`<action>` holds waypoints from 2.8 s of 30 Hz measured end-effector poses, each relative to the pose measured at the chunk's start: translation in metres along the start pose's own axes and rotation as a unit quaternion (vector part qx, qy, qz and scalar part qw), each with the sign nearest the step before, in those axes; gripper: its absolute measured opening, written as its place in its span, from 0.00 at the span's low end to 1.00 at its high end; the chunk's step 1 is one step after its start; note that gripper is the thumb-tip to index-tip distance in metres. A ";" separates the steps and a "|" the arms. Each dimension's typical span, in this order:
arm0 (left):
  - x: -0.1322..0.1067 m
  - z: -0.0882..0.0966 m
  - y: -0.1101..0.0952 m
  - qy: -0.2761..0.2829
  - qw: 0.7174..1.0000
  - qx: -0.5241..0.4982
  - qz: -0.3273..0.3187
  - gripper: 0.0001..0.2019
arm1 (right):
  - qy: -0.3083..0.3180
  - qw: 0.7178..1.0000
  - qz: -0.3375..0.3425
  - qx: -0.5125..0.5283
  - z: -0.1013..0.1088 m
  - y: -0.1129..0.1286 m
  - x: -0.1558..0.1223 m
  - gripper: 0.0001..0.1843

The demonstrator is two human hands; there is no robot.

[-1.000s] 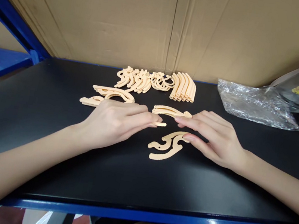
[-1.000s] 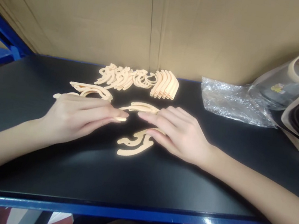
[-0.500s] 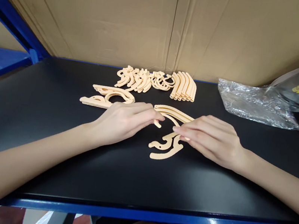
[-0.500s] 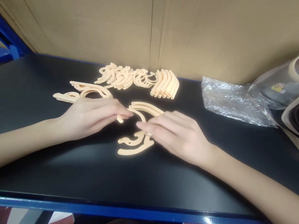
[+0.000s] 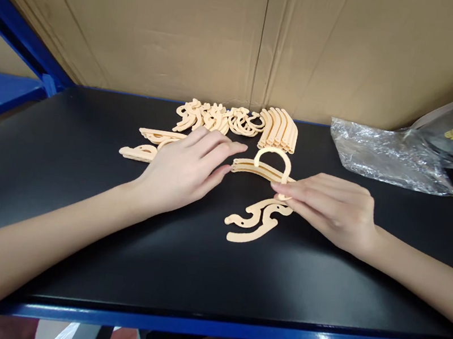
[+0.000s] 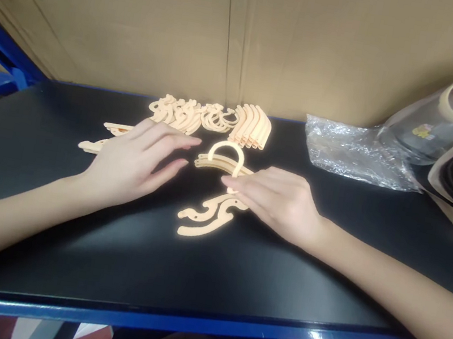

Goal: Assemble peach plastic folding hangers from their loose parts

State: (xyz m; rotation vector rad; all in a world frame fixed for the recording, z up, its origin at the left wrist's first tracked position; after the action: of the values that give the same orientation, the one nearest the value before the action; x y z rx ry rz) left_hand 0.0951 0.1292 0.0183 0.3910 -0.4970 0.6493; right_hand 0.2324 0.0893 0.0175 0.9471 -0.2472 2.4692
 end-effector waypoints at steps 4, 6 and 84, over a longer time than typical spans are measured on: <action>-0.001 -0.013 -0.004 0.042 0.997 0.041 -0.043 0.13 | -0.021 0.998 -0.059 0.002 0.006 -0.008 0.004 0.17; -0.001 -0.015 -0.005 0.046 0.997 0.034 -0.057 0.12 | -0.026 0.998 -0.065 -0.001 0.007 -0.008 0.005 0.17; 0.002 0.013 -0.046 0.002 0.986 -0.121 -0.117 0.10 | 0.077 0.698 -0.372 0.607 -0.069 -0.042 -0.010 0.14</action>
State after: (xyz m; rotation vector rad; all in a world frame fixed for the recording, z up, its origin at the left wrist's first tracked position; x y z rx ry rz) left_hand 0.1223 0.0902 0.0211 0.2143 -0.5101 0.3570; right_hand 0.2193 0.1450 -0.0406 0.9329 1.6771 1.6519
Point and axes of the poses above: each hand's wrist, its own x-axis towards the middle knuckle, its own z-axis out of the back of the hand, y = z × x, the point moved 10 cm from there along x, towards the middle knuckle
